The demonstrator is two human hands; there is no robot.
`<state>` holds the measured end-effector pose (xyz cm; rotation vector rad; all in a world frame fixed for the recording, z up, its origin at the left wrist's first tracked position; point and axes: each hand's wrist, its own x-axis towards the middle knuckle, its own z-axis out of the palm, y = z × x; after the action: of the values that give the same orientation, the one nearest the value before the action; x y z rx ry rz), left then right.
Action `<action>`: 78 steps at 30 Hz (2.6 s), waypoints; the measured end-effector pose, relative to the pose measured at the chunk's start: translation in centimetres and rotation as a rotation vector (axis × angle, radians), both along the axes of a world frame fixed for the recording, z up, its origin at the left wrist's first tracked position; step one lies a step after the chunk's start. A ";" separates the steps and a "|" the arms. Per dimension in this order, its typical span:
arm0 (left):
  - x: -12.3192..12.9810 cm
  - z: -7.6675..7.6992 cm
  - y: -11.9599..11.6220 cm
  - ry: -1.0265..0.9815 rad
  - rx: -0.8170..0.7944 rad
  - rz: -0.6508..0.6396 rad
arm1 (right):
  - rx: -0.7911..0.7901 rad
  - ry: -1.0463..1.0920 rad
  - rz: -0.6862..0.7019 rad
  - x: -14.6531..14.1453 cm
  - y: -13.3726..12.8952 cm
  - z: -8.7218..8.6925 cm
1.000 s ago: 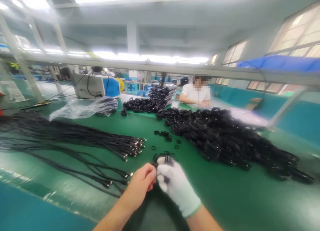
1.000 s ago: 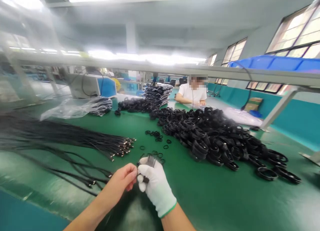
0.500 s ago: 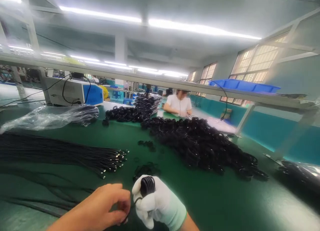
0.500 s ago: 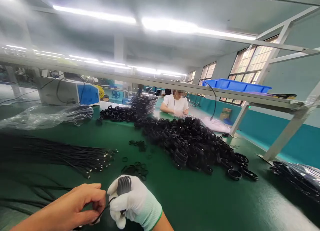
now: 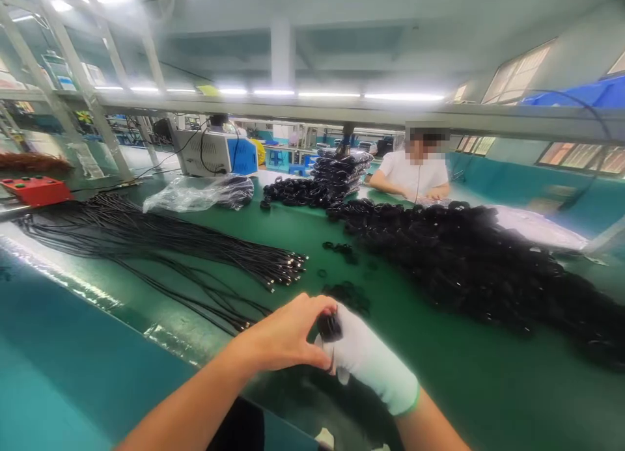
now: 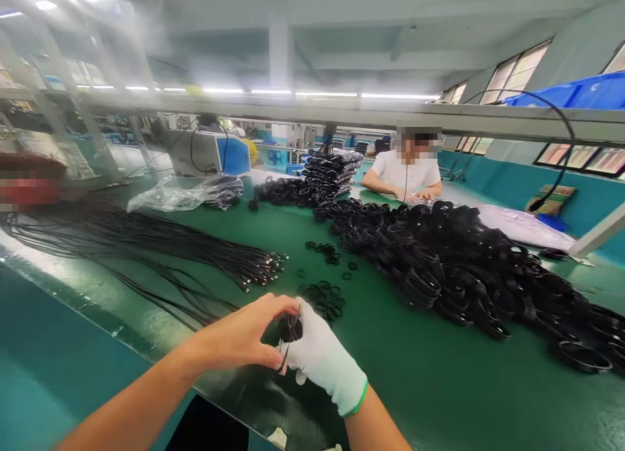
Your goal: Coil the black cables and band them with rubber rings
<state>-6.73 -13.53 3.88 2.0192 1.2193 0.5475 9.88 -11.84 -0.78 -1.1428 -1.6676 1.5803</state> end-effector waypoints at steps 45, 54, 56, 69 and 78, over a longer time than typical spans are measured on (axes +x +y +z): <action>-0.5 0.9 3.0 -0.468 -0.218 -0.171 | -0.564 0.687 0.524 0.5 0.1 -0.4; -0.9 0.2 4.0 -0.324 -0.167 0.138 | -0.456 0.657 0.099 -1.0 0.8 -0.3; -0.5 -0.1 4.0 -0.300 -0.151 0.220 | -0.255 0.551 0.001 -1.1 0.5 -0.3; -0.3 -2.5 0.7 -0.115 0.479 0.241 | -0.297 0.616 0.266 -0.4 -0.1 -0.2; 1.3 -2.9 1.0 -0.117 0.468 0.492 | -0.377 0.784 0.242 -0.5 -0.2 -1.0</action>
<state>-5.46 -12.52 1.02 2.0047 1.6370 1.2707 9.34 -12.05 -1.74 -0.3625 -1.0275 2.1806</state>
